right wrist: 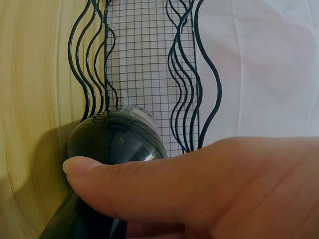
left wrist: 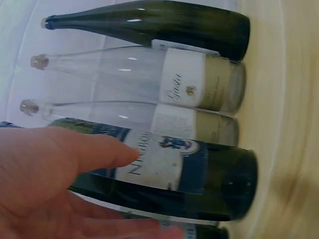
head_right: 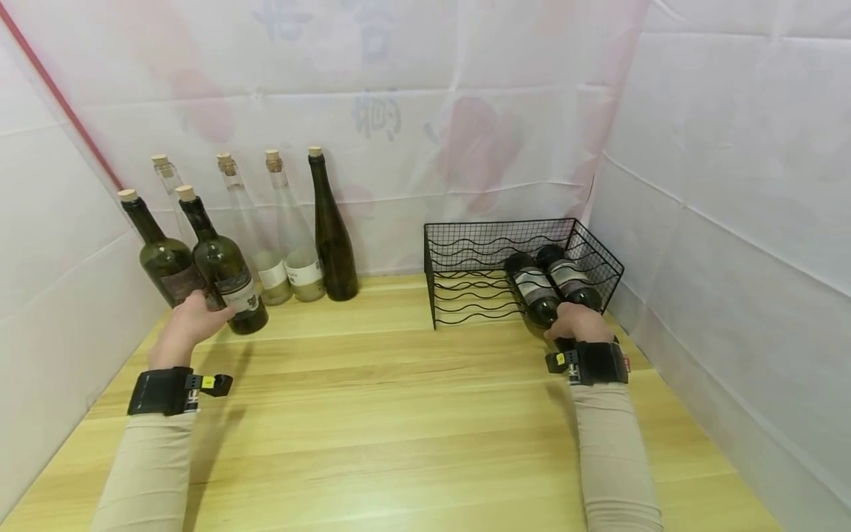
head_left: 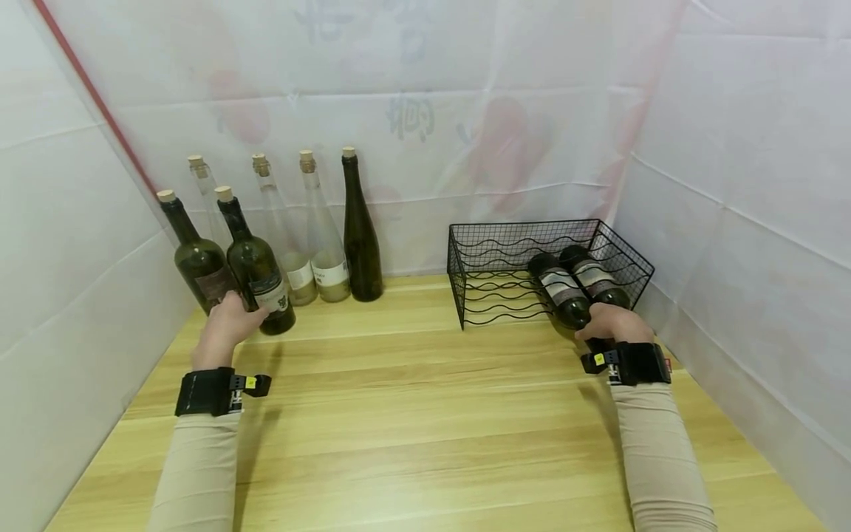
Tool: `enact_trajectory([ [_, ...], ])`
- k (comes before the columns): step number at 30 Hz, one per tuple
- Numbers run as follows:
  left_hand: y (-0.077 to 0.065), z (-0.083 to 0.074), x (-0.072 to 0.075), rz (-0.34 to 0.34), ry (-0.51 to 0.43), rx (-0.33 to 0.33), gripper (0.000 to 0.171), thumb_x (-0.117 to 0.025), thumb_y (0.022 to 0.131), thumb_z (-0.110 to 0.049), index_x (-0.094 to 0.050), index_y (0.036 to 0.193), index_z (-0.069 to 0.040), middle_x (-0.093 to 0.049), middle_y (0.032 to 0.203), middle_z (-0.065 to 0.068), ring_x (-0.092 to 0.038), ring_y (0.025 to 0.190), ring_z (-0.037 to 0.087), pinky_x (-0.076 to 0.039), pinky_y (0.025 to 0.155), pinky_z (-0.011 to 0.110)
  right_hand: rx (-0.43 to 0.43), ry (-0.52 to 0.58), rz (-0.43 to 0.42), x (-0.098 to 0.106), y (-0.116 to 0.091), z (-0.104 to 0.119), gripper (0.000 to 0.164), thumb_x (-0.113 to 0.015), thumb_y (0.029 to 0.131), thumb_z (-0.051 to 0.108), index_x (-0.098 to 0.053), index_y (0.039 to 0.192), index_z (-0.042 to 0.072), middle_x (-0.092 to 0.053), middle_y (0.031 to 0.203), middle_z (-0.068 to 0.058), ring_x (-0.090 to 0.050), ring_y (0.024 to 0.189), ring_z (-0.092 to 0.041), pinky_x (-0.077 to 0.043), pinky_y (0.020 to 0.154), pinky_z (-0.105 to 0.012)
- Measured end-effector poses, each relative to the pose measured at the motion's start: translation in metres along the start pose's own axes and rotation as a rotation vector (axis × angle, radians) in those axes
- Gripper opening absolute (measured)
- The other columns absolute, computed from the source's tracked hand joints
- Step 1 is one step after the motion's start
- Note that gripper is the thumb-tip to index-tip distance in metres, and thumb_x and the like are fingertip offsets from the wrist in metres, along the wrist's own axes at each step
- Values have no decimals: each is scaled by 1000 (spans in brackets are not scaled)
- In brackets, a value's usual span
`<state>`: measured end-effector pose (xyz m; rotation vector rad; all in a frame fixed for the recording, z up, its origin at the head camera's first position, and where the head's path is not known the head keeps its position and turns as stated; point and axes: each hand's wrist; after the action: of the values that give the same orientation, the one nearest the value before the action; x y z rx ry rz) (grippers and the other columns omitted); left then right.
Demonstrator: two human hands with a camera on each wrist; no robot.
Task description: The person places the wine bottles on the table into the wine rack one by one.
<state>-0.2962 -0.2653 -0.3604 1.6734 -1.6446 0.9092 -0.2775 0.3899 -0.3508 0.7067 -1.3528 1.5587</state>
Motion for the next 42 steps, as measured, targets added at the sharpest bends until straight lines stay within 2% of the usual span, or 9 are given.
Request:
enact_trajectory([
  [2, 4, 2, -5, -28, -22, 7, 88, -53, 99, -40, -12, 149, 21, -30, 142, 48, -34, 125, 66, -39, 98, 71, 4, 11, -12, 0, 1, 0, 73, -66, 94, 37, -37, 136, -14, -48, 118, -34, -56, 91, -41, -48, 77, -49],
  [4, 9, 4, -10, -50, -49, 18, 94, -52, 99, -43, -5, 150, 20, -24, 145, 49, -30, 128, 66, -36, 100, 72, 15, 17, -20, 1, 1, -1, 64, -68, 94, 36, -41, 127, -12, -50, 99, -23, -52, 74, -29, -44, 69, -41],
  [7, 14, 7, -17, -74, -91, 37, 98, -51, 99, -48, 2, 152, 16, -18, 149, 48, -26, 131, 66, -33, 103, 73, 23, 23, -32, 0, 1, -1, 56, -69, 93, 35, -44, 119, -8, -47, 88, -14, -47, 65, -21, -40, 64, -37],
  [16, 25, 15, -32, -147, -155, 43, 113, -56, 96, -54, 16, 151, 11, -15, 147, 51, -25, 133, 65, -30, 106, 73, 12, 22, -57, -6, 0, -1, 77, -72, 89, 38, -39, 135, -14, -48, 117, -28, -55, 70, -24, -44, 67, -39],
  [22, 32, 22, -41, -212, -213, 42, 119, -63, 92, -55, 18, 153, 7, -9, 152, 47, -22, 138, 62, -31, 107, 71, 14, 21, -77, -6, 4, -1, 70, -74, 86, 39, -45, 124, -12, -52, 107, -25, -56, 70, -26, -45, 64, -38],
  [29, 41, 25, -45, -250, -248, 48, 121, -69, 85, -60, 5, 156, 5, -21, 150, 46, -31, 134, 61, -35, 105, 69, 0, 27, -71, -4, 3, -4, 71, -74, 86, 42, -44, 124, -10, -52, 101, -21, -55, 70, -25, -44, 63, -38],
  [37, 42, 26, -46, -227, -228, -53, 120, -75, 83, -56, 0, 159, 0, -22, 154, 39, -28, 138, 58, -32, 108, 69, 3, 14, -66, -2, 2, -4, 56, -73, 86, 44, -50, 106, -3, -54, 88, -15, -54, 68, -24, -45, 62, -36],
  [39, 42, 29, -47, -191, -249, -84, 118, -78, 82, -51, -3, 159, -2, -26, 154, 37, -29, 138, 57, -32, 109, 68, 8, 24, -63, -3, 2, -5, 54, -73, 86, 44, -50, 102, -2, -53, 86, -14, -55, 66, -23, -45, 61, -35],
  [42, 44, 34, -48, -86, -322, -137, 113, -83, 82, -36, -7, 158, -2, -29, 153, 34, -31, 139, 54, -32, 110, 66, 19, 52, -64, 0, 0, -5, 55, -73, 86, 44, -50, 101, -3, -56, 90, -16, -61, 68, -25, -50, 61, -35],
])
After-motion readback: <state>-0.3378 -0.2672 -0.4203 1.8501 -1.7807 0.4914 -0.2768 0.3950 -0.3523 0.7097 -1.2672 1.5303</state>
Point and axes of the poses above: each hand's wrist, its own y-axis towards the middle knuckle, its own x-axis out of the back of the hand, z = x × y
